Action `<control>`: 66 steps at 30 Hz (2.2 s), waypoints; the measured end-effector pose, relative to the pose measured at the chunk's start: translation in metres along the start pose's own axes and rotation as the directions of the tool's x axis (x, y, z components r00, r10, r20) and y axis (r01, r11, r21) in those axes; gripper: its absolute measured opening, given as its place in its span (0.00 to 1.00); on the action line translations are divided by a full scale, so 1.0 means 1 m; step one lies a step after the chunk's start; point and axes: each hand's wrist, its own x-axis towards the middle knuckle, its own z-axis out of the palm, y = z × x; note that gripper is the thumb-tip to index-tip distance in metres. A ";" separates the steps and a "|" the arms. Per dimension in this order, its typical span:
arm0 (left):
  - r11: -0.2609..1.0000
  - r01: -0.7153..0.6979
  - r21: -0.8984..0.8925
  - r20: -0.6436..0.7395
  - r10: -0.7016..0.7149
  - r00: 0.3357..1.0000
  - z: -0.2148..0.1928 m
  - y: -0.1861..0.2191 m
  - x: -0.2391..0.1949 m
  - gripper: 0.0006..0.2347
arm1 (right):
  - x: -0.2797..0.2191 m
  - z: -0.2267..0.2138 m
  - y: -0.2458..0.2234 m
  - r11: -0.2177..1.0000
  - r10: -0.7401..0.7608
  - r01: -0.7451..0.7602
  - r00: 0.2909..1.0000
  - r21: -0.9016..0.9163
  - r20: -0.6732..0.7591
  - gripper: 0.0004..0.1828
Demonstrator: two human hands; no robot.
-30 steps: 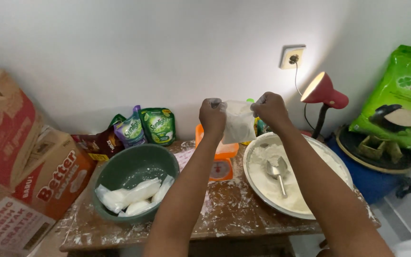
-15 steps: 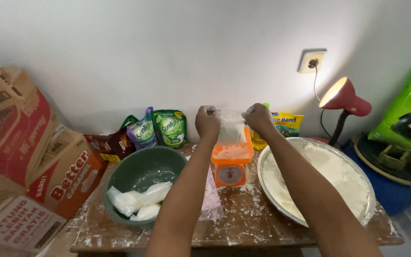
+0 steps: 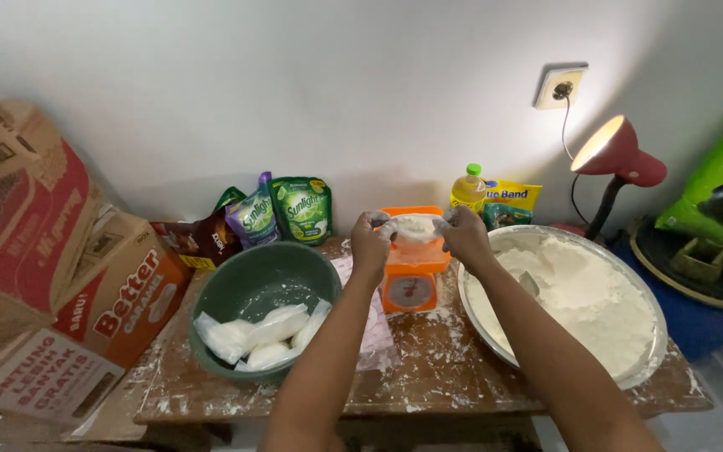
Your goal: The person scoops flour from a large metal bowl using a metal scoop and pours it into a small plastic bag placed on an orange weighing scale. They then remove the bag, fold the top to seal it, and place it into a green bowl. This process is repeated multiple times.
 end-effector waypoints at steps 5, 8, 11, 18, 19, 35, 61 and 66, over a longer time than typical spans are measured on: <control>1.000 0.017 0.017 -0.003 -0.017 1.000 -0.012 -0.006 -0.020 0.06 | -0.028 -0.001 -0.002 0.999 0.039 -0.039 0.999 0.005 0.013 0.15; 0.995 -0.020 0.102 -0.016 0.022 1.000 -0.018 -0.009 -0.030 0.07 | -0.035 0.000 0.004 0.999 0.051 -0.051 0.999 -0.015 0.016 0.15; 0.983 -0.040 0.179 -0.031 0.046 0.998 -0.022 -0.022 -0.031 0.08 | -0.039 0.003 0.011 0.998 0.060 -0.060 0.998 0.004 0.021 0.16; 0.963 -0.026 0.270 -0.052 0.041 0.998 -0.028 -0.036 -0.040 0.12 | -0.059 -0.001 0.012 0.989 0.059 -0.065 0.997 0.136 0.049 0.21; 0.963 -0.025 0.269 -0.052 0.041 0.998 -0.030 -0.031 -0.045 0.12 | -0.062 -0.002 0.012 0.989 0.059 -0.065 0.997 0.135 0.050 0.21; 0.976 0.062 0.208 -0.048 -0.053 0.997 -0.048 -0.046 -0.053 0.08 | -0.073 -0.006 0.049 0.968 0.053 -0.043 0.998 0.247 -0.033 0.17; 0.996 0.002 0.090 0.132 -0.013 0.991 -0.133 -0.091 -0.060 0.10 | -0.096 0.001 0.150 0.942 -0.090 0.093 0.996 -0.323 0.024 0.12; 0.999 -0.002 0.046 0.114 -0.004 0.993 -0.133 -0.101 -0.052 0.09 | -0.091 0.001 0.156 0.936 -0.115 0.109 0.993 -0.336 0.002 0.12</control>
